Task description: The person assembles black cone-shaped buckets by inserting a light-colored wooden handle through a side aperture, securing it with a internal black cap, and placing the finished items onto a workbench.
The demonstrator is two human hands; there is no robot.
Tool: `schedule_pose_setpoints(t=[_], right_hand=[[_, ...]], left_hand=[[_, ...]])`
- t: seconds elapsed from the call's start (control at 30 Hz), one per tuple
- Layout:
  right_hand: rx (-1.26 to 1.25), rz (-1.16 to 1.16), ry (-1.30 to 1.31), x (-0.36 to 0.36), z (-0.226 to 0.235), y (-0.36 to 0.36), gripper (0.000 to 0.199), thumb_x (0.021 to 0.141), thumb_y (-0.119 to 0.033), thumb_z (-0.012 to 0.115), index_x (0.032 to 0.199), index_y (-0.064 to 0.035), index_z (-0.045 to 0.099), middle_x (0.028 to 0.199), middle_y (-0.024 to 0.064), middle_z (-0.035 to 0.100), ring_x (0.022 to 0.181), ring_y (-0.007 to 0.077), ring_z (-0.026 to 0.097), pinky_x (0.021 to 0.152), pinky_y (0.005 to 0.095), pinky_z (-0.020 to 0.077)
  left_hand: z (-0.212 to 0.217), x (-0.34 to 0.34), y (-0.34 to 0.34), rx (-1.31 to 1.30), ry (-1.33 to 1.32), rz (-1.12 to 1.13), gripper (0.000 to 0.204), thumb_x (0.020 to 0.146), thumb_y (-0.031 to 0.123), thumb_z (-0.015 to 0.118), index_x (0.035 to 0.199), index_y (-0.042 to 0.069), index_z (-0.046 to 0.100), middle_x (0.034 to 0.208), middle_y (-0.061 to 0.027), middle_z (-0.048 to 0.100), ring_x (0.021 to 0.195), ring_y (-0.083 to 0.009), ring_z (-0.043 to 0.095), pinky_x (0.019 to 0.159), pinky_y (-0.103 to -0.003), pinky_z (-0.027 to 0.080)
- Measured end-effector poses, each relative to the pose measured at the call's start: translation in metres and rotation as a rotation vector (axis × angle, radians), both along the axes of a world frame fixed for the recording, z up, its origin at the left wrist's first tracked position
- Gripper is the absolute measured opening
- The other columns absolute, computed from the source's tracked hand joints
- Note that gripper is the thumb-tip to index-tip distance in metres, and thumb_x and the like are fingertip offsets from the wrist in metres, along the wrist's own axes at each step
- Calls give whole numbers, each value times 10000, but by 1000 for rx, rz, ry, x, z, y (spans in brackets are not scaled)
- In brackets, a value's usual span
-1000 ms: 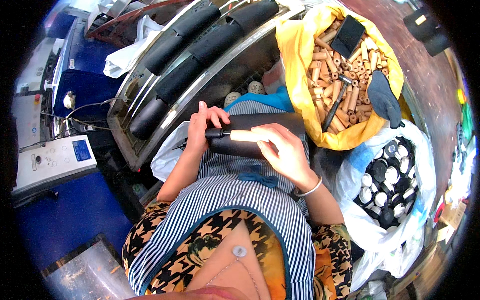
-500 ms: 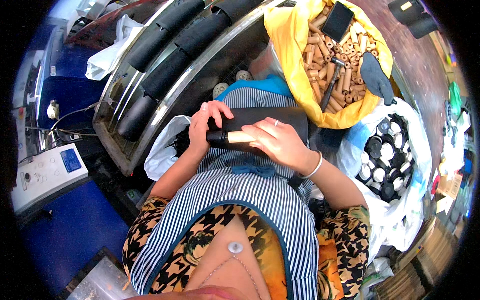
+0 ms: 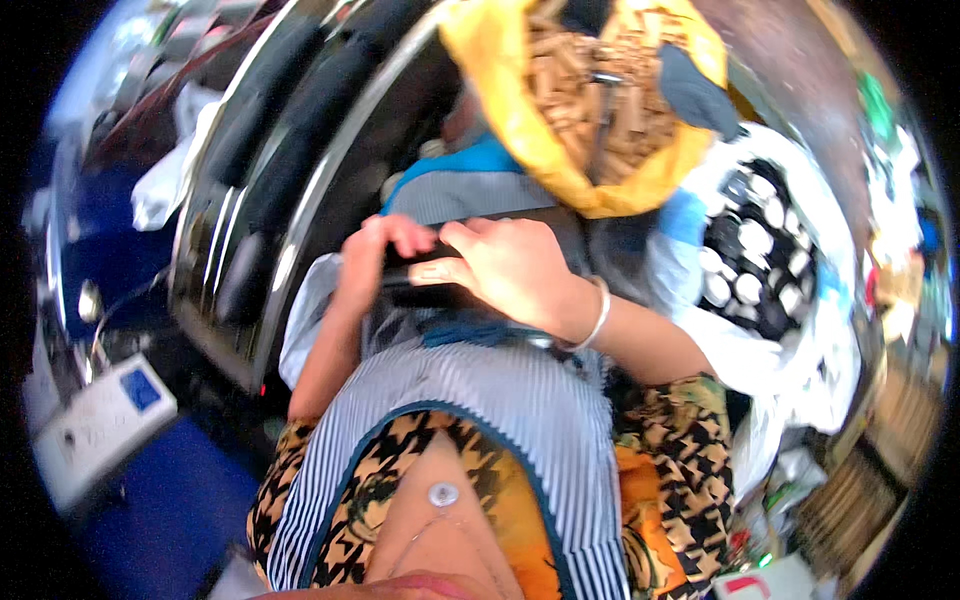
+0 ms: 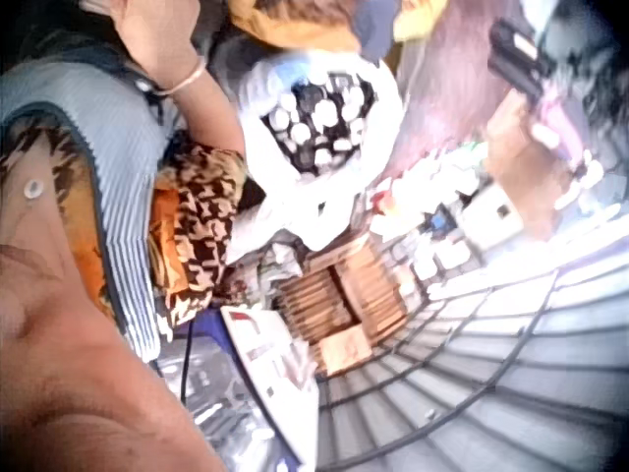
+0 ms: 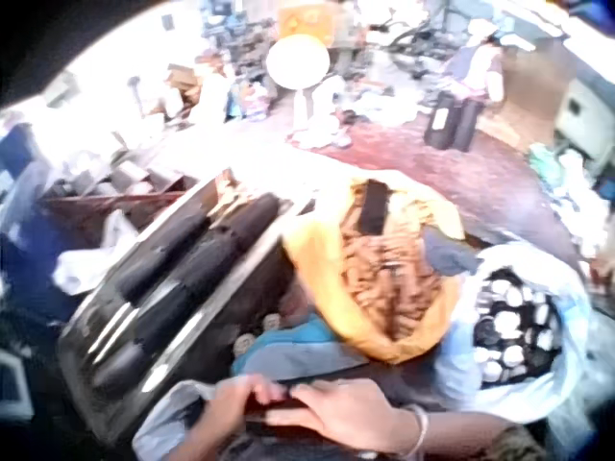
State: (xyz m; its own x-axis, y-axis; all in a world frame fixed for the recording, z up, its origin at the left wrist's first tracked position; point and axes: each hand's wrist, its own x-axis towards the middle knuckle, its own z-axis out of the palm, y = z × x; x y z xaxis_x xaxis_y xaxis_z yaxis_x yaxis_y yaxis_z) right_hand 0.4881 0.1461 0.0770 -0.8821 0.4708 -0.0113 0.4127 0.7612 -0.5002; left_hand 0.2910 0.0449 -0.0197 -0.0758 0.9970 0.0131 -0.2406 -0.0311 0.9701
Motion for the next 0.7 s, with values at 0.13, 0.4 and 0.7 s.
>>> schedule_pose_setpoints(t=[0.13,0.4,0.7], right_hand=[[116,-481,29,63,15,37,346,891,-391,645,1046,-81,642,861,131,676,795,337,662,655,422,505],[206,-1133,-868,356,-78,91,406,872,-406,661,1121,-90,612,1002,166,681,920,362,670,775,468,540],[58,-977,-810,418,-169,63,934,578,-149,867,1396,-107,418,1227,216,580,1093,421,595,921,488,500]], left_hand=[[36,-21,-14,64,484,-121,741,842,701,560,1088,4,611,1093,-148,666,1102,-303,619,982,-409,445],[59,12,4,158,997,-48,269,767,135,735,978,12,624,908,-139,596,831,-323,573,762,-386,468],[47,-20,-12,-281,-522,275,369,997,209,554,1327,72,464,1229,-75,567,1140,-230,563,902,-469,533]])
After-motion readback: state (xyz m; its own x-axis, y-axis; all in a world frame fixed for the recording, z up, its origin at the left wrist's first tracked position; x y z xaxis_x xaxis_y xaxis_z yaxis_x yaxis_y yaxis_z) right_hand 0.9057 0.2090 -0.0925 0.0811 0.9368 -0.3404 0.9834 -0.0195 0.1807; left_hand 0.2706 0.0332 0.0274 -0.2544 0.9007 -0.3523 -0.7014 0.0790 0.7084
